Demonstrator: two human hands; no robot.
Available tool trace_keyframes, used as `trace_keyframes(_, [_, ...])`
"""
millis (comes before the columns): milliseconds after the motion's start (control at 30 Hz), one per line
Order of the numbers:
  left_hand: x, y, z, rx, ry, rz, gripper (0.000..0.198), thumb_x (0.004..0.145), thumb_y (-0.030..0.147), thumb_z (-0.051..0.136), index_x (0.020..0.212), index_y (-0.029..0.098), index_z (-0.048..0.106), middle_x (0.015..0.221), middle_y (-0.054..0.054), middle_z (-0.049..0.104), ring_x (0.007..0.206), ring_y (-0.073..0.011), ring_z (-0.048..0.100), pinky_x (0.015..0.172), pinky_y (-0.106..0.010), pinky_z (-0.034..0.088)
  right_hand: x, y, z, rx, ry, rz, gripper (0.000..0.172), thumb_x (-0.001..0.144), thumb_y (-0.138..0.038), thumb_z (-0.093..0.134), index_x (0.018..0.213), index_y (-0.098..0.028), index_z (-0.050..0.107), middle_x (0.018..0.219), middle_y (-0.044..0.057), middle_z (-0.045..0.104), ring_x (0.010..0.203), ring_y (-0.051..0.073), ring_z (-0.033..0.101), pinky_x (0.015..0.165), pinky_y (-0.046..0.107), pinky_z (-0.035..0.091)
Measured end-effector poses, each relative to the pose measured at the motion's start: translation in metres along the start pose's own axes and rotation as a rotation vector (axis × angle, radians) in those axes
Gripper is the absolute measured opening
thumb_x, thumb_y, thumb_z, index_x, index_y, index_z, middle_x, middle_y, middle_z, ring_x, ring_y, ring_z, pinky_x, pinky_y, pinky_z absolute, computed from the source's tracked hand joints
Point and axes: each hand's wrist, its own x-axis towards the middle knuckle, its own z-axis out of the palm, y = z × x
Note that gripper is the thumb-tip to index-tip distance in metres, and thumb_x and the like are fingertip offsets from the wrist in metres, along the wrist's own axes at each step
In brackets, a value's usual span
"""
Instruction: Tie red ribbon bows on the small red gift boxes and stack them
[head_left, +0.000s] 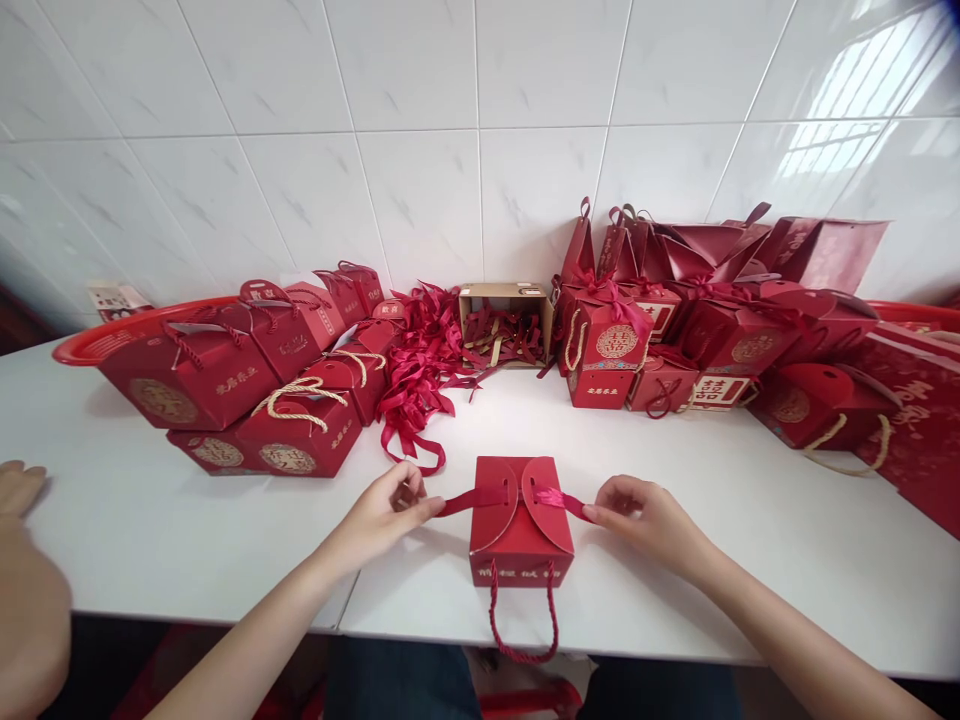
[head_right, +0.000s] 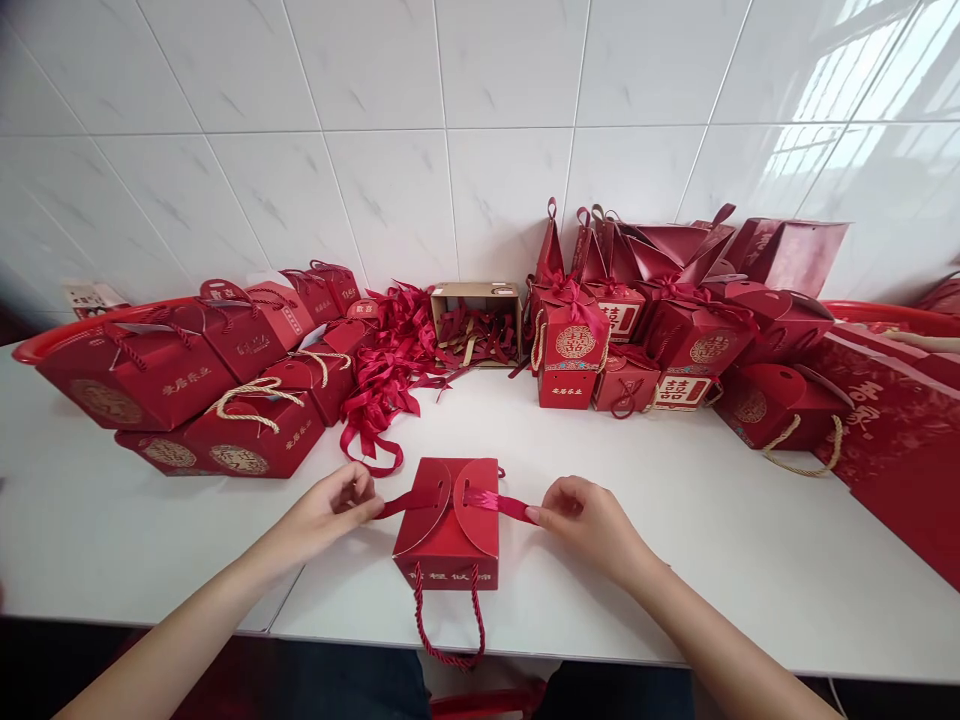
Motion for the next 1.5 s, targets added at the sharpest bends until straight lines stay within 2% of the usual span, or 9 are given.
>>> trace_keyframes(100, [-0.015,0.002,-0.009,0.107,0.232,0.048,0.034,0.076,0.05,0.062,0.077,0.021,0.044,0.082,0.0,0.051,0.077,-0.0174,0.051,0.068,-0.026,0.039,-0.008,0.002,-0.009,0.047,0.278,-0.105,0.031,0.077,-0.051,0.062,0.093,-0.024,0.062,0.104,0.006,0.06,0.093,0.022,0.055,0.08,0.033,0.043])
trace_keyframes(167, [-0.029,0.006,-0.006,0.219,0.312,0.039,0.03,0.08,0.05,0.057,0.077,0.021,0.05,0.08,-0.001,0.053,0.077,-0.0187,0.052,0.067,-0.025,0.039,-0.018,-0.002,-0.012,0.061,0.322,-0.121,0.027,0.082,-0.049,0.056,0.088,-0.023,0.06,0.096,0.006,0.061,0.085,0.02,0.056,0.074,0.032,0.044])
trace_keyframes(367, [-0.06,0.019,0.028,0.406,-0.174,0.005,0.036,0.093,0.045,0.034,0.093,0.028,0.065,0.086,-0.003,0.068,0.082,-0.024,0.062,0.072,-0.029,0.041,-0.049,-0.024,0.006,0.161,-0.268,-0.014,0.03,0.085,-0.047,0.053,0.089,-0.021,0.068,0.059,0.0,0.052,0.056,0.014,0.045,0.053,0.027,0.035])
trace_keyframes(533, [-0.059,0.01,0.038,0.59,0.052,-0.032,0.046,0.093,0.042,0.031,0.132,0.026,0.049,0.095,-0.009,0.068,0.085,-0.031,0.062,0.07,-0.037,0.041,-0.054,-0.025,0.027,0.815,-0.236,0.315,0.061,0.084,-0.048,0.057,0.139,-0.03,0.038,0.083,0.002,0.065,0.047,0.01,0.042,0.044,0.026,0.034])
trace_keyframes(667, [-0.055,0.005,0.04,0.149,0.245,-0.03,0.043,0.088,0.049,0.045,0.124,0.026,0.051,0.105,-0.008,0.063,0.093,-0.0256,0.06,0.078,-0.034,0.045,-0.047,-0.017,0.037,1.288,0.019,0.379,0.037,0.077,-0.04,0.068,0.112,-0.034,0.06,0.125,0.001,0.059,0.064,0.011,0.058,0.051,0.024,0.049])
trace_keyframes(800, [-0.05,0.01,0.043,-0.5,0.415,-0.029,0.045,0.083,0.052,0.056,0.12,0.025,0.055,0.105,-0.005,0.061,0.092,-0.0202,0.059,0.073,-0.028,0.048,-0.035,-0.007,0.036,1.45,0.217,0.346,0.013,0.075,-0.03,0.071,0.085,-0.027,0.064,0.104,-0.002,0.065,0.057,0.007,0.054,0.049,0.021,0.05])
trace_keyframes(1033, [-0.039,0.039,0.018,-0.714,0.553,0.183,0.021,0.076,0.039,0.071,0.085,0.02,0.071,0.096,-0.004,0.068,0.086,-0.0183,0.059,0.069,-0.026,0.048,-0.026,-0.02,0.007,1.412,0.463,0.11,0.012,0.075,-0.033,0.069,0.08,-0.025,0.062,0.084,-0.002,0.065,0.072,0.013,0.061,0.058,0.024,0.05])
trace_keyframes(1300, [-0.025,0.096,-0.003,-0.425,0.434,0.392,0.018,0.074,0.032,0.073,0.087,0.02,0.074,0.086,-0.003,0.073,0.085,-0.0175,0.063,0.078,-0.025,0.05,-0.008,-0.067,-0.028,1.241,0.433,-0.135,0.023,0.073,-0.039,0.072,0.088,-0.025,0.061,0.095,0.001,0.062,0.078,0.013,0.06,0.061,0.022,0.046])
trace_keyframes(1500, [-0.021,0.117,-0.006,-0.296,0.349,0.401,0.024,0.078,0.037,0.069,0.094,0.019,0.074,0.096,-0.006,0.073,0.097,-0.023,0.065,0.086,-0.03,0.051,-0.002,-0.095,-0.039,1.103,0.347,-0.206,0.028,0.065,-0.03,0.079,0.081,-0.022,0.058,0.068,-0.003,0.055,0.061,0.009,0.051,0.058,0.021,0.041])
